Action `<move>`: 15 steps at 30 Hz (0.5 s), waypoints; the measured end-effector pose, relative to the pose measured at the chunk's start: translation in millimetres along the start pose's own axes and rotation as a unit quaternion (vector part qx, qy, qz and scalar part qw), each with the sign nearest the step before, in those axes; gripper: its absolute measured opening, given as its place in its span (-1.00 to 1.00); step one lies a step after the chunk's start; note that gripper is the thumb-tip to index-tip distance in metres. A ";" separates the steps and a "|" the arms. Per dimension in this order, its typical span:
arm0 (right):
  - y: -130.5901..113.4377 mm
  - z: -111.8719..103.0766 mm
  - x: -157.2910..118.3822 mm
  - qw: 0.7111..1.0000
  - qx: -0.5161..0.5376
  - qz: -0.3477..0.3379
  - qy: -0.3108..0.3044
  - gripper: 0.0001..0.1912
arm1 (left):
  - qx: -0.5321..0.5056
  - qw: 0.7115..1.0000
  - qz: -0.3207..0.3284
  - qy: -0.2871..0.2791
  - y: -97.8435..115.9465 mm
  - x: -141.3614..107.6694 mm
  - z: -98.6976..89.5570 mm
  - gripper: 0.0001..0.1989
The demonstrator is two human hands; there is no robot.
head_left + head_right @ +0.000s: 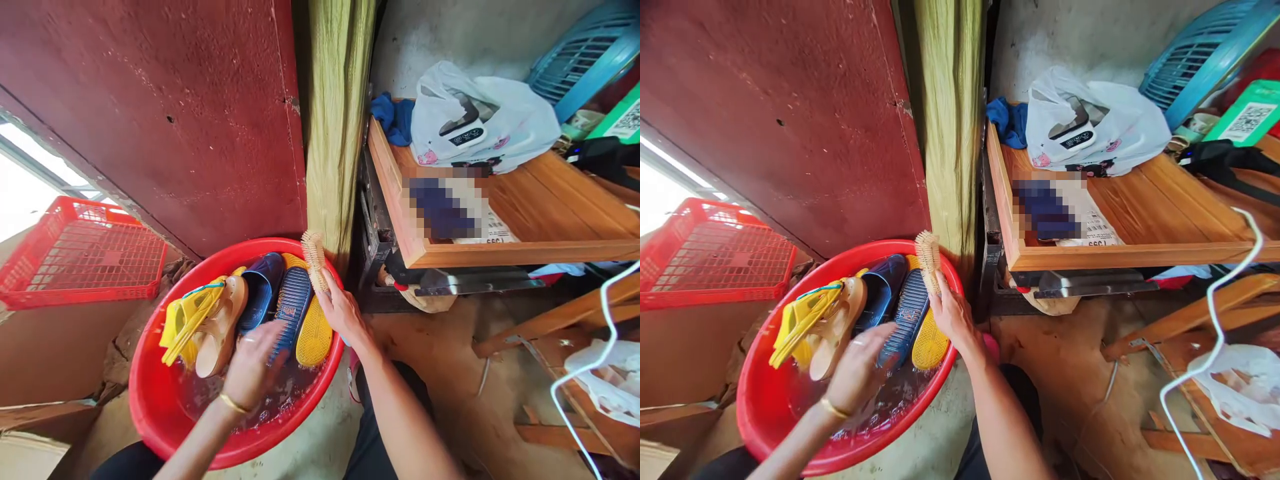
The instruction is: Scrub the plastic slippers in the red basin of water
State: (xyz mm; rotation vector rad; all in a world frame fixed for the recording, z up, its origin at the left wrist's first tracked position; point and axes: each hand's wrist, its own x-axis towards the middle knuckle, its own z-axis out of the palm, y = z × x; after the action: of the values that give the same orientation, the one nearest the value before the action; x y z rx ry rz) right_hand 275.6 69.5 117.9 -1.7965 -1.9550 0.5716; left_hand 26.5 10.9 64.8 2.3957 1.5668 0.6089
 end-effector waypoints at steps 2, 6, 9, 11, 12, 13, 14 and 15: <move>0.7 0.1 0.7 1.000 -0.004 -0.005 -0.001 -0.36 | 0.076 0.986 0.106 -0.106 24.8 -2.2 47.5 -0.37; 4.3 -0.2 0.7 1.000 -0.016 -0.012 -0.009 -0.34 | 0.169 0.968 0.150 -0.109 31.5 4.2 109.0 -0.35; 5.2 -2.0 1.3 1.000 -0.009 -0.013 -0.013 -0.34 | 0.141 0.970 0.164 -0.113 21.3 9.5 109.0 -0.41; 3.7 -3.1 2.4 1.000 -0.006 -0.005 -0.021 -0.35 | 0.080 0.976 0.163 -0.123 17.3 11.4 93.3 -0.46; 2.7 -3.4 3.0 1.000 -0.004 -0.001 -0.025 -0.35 | 0.037 0.980 0.152 -0.124 16.5 12.5 83.2 -0.47; 1.8 -3.5 3.6 1.000 0.001 0.000 -0.026 -0.34 | -0.013 0.983 0.133 -0.122 16.5 14.1 72.6 -0.47; 1.3 -3.3 4.0 1.000 0.009 -0.002 -0.025 -0.34 | -0.067 0.985 0.104 -0.118 17.0 16.3 61.9 -0.46; 1.2 -2.8 4.3 1.000 0.018 -0.005 -0.024 -0.34 | -0.122 0.984 0.066 -0.113 17.7 19.2 51.5 -0.46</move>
State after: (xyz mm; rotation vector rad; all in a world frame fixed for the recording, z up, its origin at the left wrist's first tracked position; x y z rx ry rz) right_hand 277.9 73.9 119.8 -1.7660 -1.9696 0.6484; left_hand 70.9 23.5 30.2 2.3030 1.1777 0.4999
